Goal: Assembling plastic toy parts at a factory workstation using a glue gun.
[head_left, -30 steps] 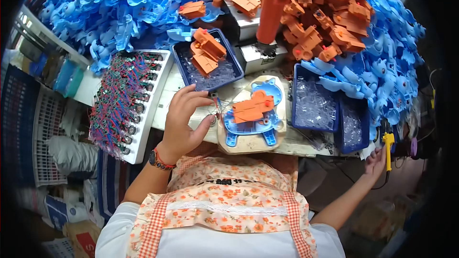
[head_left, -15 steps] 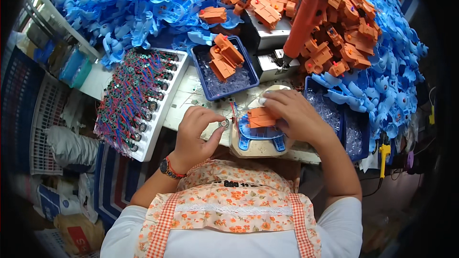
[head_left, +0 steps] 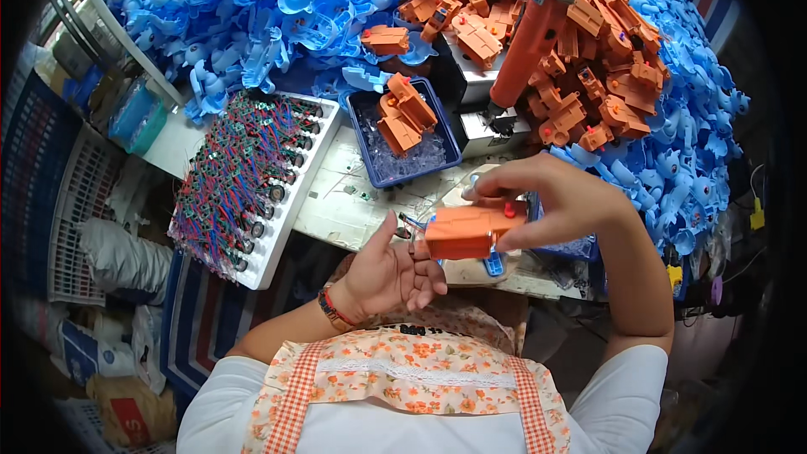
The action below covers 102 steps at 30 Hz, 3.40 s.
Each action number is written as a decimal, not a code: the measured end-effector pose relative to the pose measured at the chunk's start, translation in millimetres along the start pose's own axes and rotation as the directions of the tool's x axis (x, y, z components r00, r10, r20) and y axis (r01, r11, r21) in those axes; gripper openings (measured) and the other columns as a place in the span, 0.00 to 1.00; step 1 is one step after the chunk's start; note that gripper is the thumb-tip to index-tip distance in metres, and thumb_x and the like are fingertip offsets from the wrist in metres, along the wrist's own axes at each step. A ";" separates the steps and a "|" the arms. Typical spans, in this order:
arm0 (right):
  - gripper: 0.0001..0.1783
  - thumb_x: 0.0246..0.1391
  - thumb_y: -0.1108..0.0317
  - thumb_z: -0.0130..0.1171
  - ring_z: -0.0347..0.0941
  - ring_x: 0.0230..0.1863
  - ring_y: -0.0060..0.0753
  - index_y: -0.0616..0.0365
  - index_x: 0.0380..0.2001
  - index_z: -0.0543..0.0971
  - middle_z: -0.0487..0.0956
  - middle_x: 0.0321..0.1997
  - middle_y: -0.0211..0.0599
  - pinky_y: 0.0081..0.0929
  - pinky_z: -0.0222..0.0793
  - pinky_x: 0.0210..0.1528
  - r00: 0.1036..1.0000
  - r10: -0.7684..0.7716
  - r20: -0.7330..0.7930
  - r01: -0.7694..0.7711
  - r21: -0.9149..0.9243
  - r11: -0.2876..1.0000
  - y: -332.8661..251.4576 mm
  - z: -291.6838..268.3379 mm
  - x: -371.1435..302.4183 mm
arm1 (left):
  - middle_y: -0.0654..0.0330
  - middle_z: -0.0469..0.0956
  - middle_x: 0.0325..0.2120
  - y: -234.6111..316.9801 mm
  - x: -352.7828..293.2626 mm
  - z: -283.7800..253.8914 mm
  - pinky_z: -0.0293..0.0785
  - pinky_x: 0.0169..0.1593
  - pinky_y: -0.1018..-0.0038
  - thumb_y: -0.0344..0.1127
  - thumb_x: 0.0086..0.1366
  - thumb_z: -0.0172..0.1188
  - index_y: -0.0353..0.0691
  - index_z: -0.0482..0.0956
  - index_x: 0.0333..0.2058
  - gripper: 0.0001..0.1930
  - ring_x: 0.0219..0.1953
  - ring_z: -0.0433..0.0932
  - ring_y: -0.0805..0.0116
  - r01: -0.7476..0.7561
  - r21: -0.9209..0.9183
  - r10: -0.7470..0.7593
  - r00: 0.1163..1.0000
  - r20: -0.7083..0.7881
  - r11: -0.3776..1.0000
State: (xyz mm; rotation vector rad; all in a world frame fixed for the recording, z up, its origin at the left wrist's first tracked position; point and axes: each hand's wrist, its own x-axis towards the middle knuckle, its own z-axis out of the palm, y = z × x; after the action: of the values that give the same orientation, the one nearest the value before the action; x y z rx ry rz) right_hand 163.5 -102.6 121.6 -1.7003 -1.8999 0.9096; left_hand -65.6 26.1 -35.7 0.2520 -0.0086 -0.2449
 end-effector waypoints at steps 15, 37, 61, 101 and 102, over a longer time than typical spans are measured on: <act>0.30 0.35 0.68 0.72 0.73 0.50 0.48 0.56 0.47 0.75 0.77 0.52 0.39 0.42 0.70 0.49 0.913 -0.237 -0.331 0.105 -0.370 0.923 20.1 98.9 -47.1 | 0.51 0.80 0.46 22.7 16.4 18.4 0.74 0.56 0.68 0.30 0.68 0.55 0.35 0.65 0.60 0.23 0.50 0.79 0.63 -0.273 0.526 0.442 0.868 -0.226 0.805; 0.09 0.43 0.78 0.68 0.77 0.25 0.39 0.60 0.28 0.78 0.79 0.25 0.38 0.29 0.70 0.27 0.569 0.005 -0.823 -0.026 -0.012 1.000 46.0 103.0 10.9 | 0.50 0.81 0.44 28.4 43.5 19.9 0.78 0.49 0.73 0.26 0.70 0.52 0.35 0.61 0.61 0.22 0.46 0.82 0.65 -0.161 0.784 0.480 0.856 -0.191 0.599; 0.06 0.38 0.74 0.67 0.75 0.28 0.38 0.53 0.25 0.82 0.79 0.27 0.33 0.35 0.70 0.30 0.785 -0.002 -0.620 -0.241 -0.308 0.920 39.3 108.2 -4.8 | 0.60 0.81 0.36 29.7 52.8 21.8 0.77 0.41 0.80 0.24 0.63 0.61 0.37 0.62 0.62 0.30 0.37 0.79 0.77 -0.104 0.871 0.514 0.838 -0.183 0.479; 0.06 0.39 0.69 0.63 0.74 0.33 0.36 0.50 0.26 0.81 0.76 0.25 0.28 0.36 0.68 0.36 0.965 -0.053 -0.257 -0.105 -0.563 0.820 70.7 93.2 13.0 | 0.53 0.76 0.19 22.7 50.1 23.3 0.69 0.23 0.59 0.35 0.66 0.55 0.41 0.71 0.38 0.06 0.20 0.77 0.51 0.150 0.890 0.584 0.798 0.148 -0.431; 0.06 0.39 0.69 0.63 0.74 0.33 0.36 0.50 0.26 0.81 0.76 0.25 0.28 0.36 0.68 0.36 0.965 -0.054 -0.257 -0.104 -0.563 0.820 71.9 90.8 14.2 | 0.52 0.76 0.19 22.8 49.0 23.0 0.69 0.23 0.59 0.35 0.67 0.55 0.41 0.71 0.39 0.06 0.20 0.77 0.50 0.154 0.905 0.585 0.802 0.120 -0.397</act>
State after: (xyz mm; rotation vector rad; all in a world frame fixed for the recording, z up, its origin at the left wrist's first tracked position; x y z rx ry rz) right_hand 148.2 -103.2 6.0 -2.0523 -2.0896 0.0774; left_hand -13.4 30.1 -8.9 2.2199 0.2453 0.4612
